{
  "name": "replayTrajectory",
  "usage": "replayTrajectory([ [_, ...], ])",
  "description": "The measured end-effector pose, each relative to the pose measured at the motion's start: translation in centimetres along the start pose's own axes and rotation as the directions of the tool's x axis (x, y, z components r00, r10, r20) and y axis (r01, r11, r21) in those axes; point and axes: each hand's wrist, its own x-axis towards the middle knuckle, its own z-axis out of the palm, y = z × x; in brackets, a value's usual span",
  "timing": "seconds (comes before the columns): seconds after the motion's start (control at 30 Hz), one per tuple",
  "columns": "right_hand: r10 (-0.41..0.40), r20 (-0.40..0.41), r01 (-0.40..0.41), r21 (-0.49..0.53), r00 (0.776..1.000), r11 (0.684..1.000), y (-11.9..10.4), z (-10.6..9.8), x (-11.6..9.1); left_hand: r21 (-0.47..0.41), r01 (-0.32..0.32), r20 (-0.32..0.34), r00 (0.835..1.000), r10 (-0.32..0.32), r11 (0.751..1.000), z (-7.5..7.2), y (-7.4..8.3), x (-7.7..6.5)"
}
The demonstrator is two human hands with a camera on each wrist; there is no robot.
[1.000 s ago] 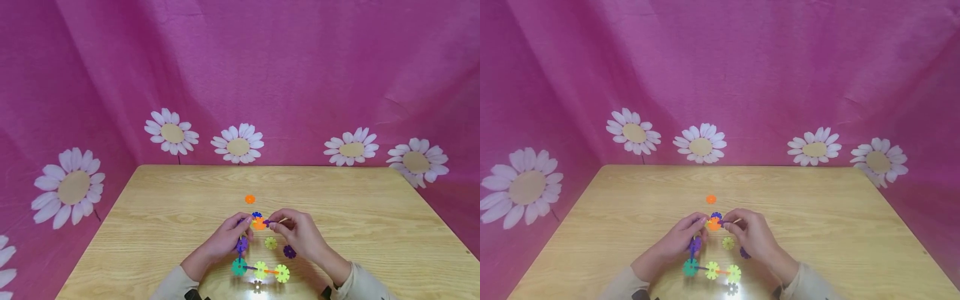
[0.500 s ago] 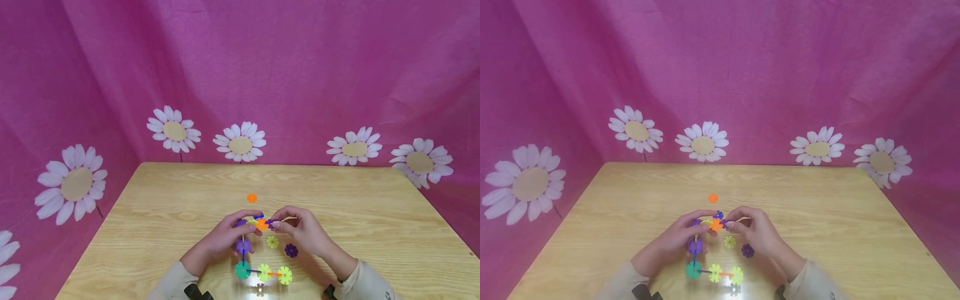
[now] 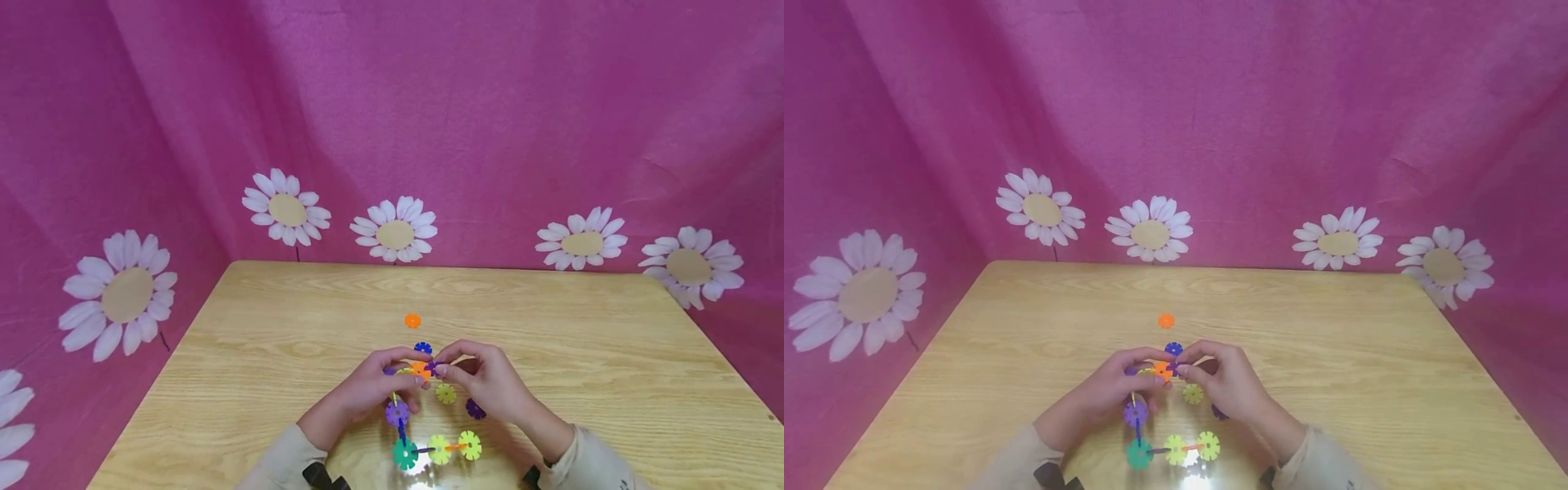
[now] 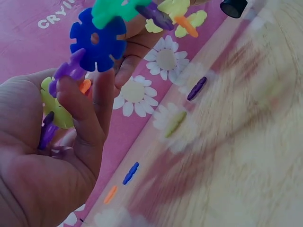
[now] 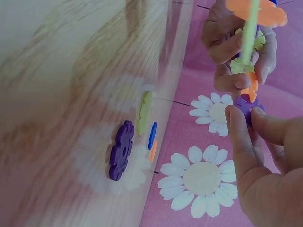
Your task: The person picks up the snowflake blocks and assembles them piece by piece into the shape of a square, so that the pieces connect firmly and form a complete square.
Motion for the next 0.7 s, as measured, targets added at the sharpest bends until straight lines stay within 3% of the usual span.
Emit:
replayTrajectory([
  [0.17, 0.005, 0.002, -0.005, -0.031, 1.000, 1.000, -0.28, 0.24, 0.31, 0.000, 0.028, -0.034, 0.999, -0.028, 1.000, -0.15, 0.20, -0.07],
  [0.33, -0.009, -0.001, 0.009, -0.050, 1.000, 0.999, -0.35, 0.27, 0.47, 0.059, 0.046, -0.072, 0.997, -0.042, 0.997, -0.08, 0.37, 0.01],
  [0.7, -0.009, 0.003, 0.009, -0.045, 1.000, 0.999, -0.35, 0.44, 0.64, 0.085, 0.045, -0.068, 0.997, -0.040, 0.995, -0.48, 0.58, -0.08],
])
